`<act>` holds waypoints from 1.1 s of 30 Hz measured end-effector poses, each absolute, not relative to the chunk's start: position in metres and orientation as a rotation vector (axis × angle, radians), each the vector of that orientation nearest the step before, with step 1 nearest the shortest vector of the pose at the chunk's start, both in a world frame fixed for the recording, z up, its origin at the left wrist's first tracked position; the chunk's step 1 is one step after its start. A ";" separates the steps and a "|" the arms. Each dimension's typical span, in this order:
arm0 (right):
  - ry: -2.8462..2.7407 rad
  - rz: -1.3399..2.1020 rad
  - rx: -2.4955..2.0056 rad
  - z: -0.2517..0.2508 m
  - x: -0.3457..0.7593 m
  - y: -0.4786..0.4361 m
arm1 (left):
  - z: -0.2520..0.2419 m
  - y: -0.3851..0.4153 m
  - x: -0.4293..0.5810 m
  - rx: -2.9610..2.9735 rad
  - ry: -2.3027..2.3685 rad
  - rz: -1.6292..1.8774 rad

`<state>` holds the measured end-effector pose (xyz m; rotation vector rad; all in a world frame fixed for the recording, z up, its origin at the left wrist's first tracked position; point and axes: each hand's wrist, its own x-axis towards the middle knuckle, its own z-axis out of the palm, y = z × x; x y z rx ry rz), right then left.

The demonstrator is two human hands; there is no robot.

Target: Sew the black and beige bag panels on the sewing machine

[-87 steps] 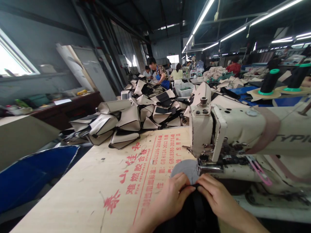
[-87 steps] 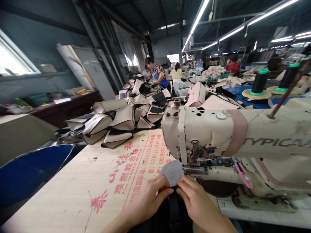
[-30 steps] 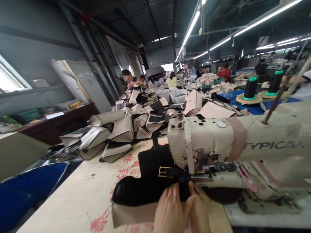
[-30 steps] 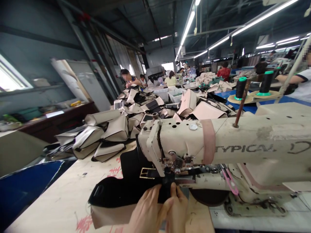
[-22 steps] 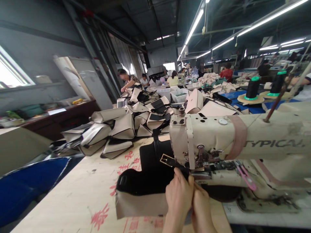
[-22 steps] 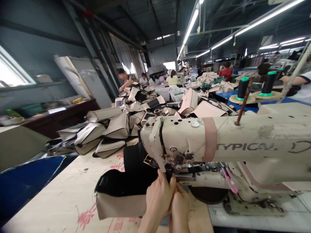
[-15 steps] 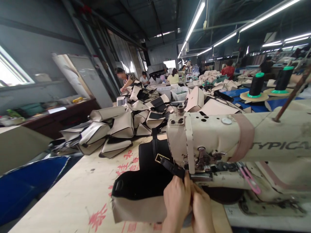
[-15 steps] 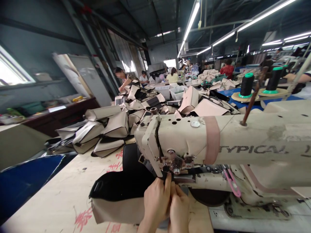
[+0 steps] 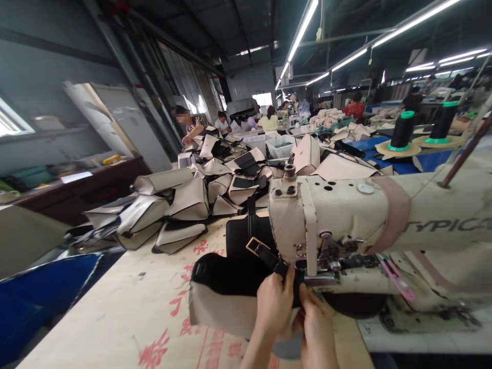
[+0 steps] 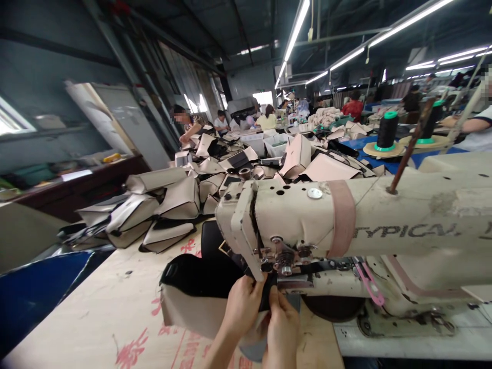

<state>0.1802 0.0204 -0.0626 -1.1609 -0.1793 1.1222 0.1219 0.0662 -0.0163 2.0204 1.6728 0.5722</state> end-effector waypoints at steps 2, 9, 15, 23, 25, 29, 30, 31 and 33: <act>-0.091 1.241 -1.122 -0.060 0.184 0.020 | -0.015 0.065 0.122 2.020 1.687 0.577; -0.021 1.320 -1.102 -0.054 0.188 0.018 | -0.016 0.063 0.122 1.978 1.754 0.588; -0.039 1.307 -1.106 -0.055 0.187 0.019 | -0.013 0.065 0.123 1.983 1.759 0.569; -0.088 1.228 -1.167 -0.059 0.185 0.022 | -0.011 0.064 0.124 1.993 1.793 0.537; -0.101 1.203 -1.188 -0.059 0.184 0.024 | -0.009 0.065 0.125 2.001 1.796 0.525; -0.152 1.156 -1.234 -0.057 0.186 0.024 | -0.008 0.068 0.126 2.003 1.820 0.488; -0.168 1.147 -1.245 -0.056 0.187 0.023 | -0.008 0.069 0.126 2.003 1.827 0.482; -0.185 1.137 -1.254 -0.056 0.188 0.023 | -0.008 0.069 0.126 2.005 1.831 0.478; -0.223 1.119 -1.265 -0.056 0.188 0.025 | -0.008 0.070 0.127 2.007 1.845 0.467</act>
